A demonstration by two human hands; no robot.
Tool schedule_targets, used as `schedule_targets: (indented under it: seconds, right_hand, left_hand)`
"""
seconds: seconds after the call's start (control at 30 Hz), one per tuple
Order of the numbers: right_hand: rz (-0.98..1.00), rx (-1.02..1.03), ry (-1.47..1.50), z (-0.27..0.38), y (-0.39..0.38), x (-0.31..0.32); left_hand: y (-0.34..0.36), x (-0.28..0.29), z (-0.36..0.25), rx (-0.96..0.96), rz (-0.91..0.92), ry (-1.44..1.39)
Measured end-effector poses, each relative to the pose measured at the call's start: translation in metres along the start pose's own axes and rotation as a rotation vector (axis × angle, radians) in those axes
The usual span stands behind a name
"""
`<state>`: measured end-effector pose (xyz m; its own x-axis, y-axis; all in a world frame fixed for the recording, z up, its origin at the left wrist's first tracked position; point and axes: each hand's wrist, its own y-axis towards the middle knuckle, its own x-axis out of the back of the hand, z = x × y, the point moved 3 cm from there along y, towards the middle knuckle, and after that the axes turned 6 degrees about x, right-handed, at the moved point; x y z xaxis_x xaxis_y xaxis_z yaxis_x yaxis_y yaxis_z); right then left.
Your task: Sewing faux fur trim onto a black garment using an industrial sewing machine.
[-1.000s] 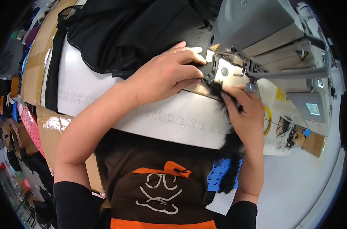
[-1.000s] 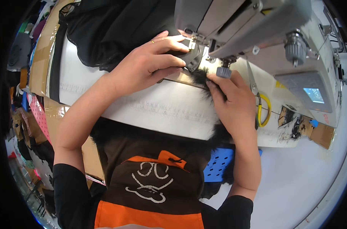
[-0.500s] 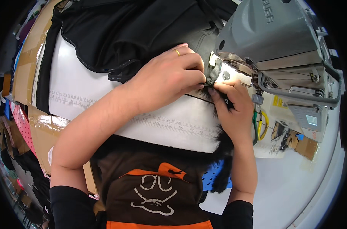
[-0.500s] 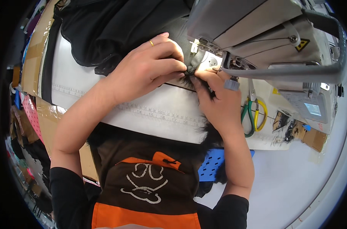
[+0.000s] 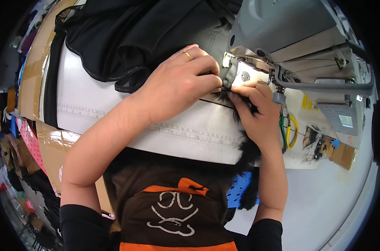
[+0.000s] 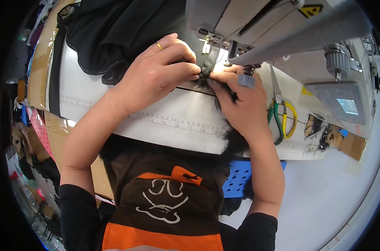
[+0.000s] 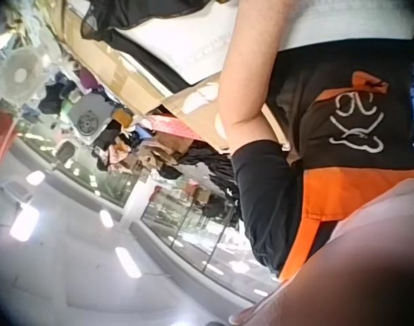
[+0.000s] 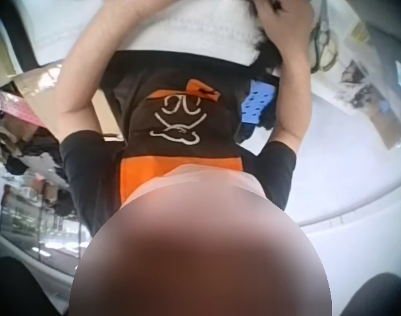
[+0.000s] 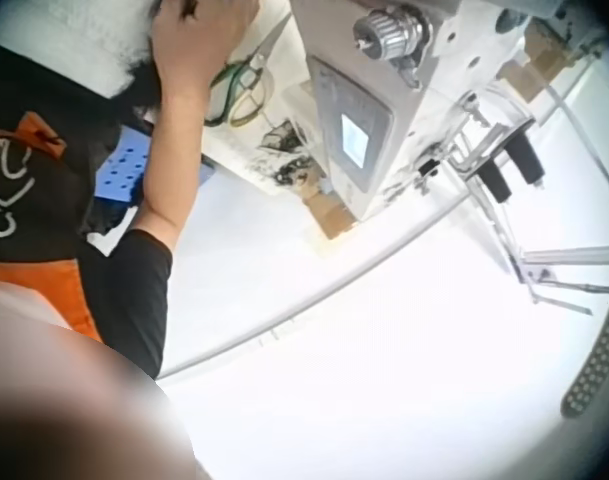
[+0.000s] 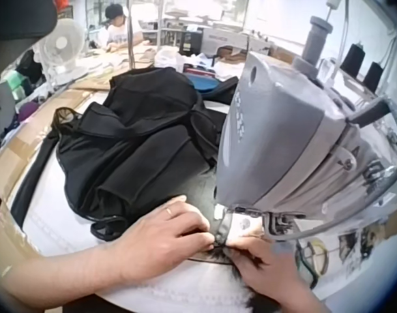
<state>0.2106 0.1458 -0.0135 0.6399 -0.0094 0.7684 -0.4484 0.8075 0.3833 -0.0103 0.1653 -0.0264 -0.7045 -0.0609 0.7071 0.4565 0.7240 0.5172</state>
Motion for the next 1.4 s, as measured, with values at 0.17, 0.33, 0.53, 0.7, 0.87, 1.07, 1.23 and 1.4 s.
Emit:
schedule_targets:
  seconds: [0.17, 0.33, 0.53, 0.7, 0.87, 1.07, 1.23, 1.4]
  right_hand:
    - [-0.026, 0.012, -0.016, 0.004, 0.001, -0.004]
    - [-0.040, 0.003, -0.021, 0.003, -0.002, -0.003]
    - [-0.050, 0.043, -0.027, 0.004, 0.001, -0.004]
    - [-0.018, -0.007, -0.047, 0.001, -0.003, 0.003]
    - [0.051, 0.120, -0.177, 0.012, 0.007, 0.004]
    - [0.079, 0.140, -0.169, 0.005, 0.006, 0.000]
    - [0.045, 0.217, -0.157, -0.001, 0.008, -0.002]
    - [0.009, 0.231, -0.122, -0.003, 0.008, -0.001]
  left_hand:
    - [0.001, 0.002, -0.004, 0.030, 0.011, -0.007]
    - [0.002, 0.002, -0.005, -0.018, 0.004, 0.027]
    - [0.005, -0.001, -0.005, -0.126, 0.002, 0.124]
    - [0.006, -0.003, -0.010, -0.170, 0.022, 0.182]
    - [0.004, -0.002, -0.012, -0.195, 0.007, 0.232]
    - [0.003, 0.000, -0.012, -0.187, -0.008, 0.221]
    - [0.003, -0.001, -0.011, -0.179, -0.013, 0.196]
    - [0.005, 0.000, -0.013, -0.193, 0.022, 0.170]
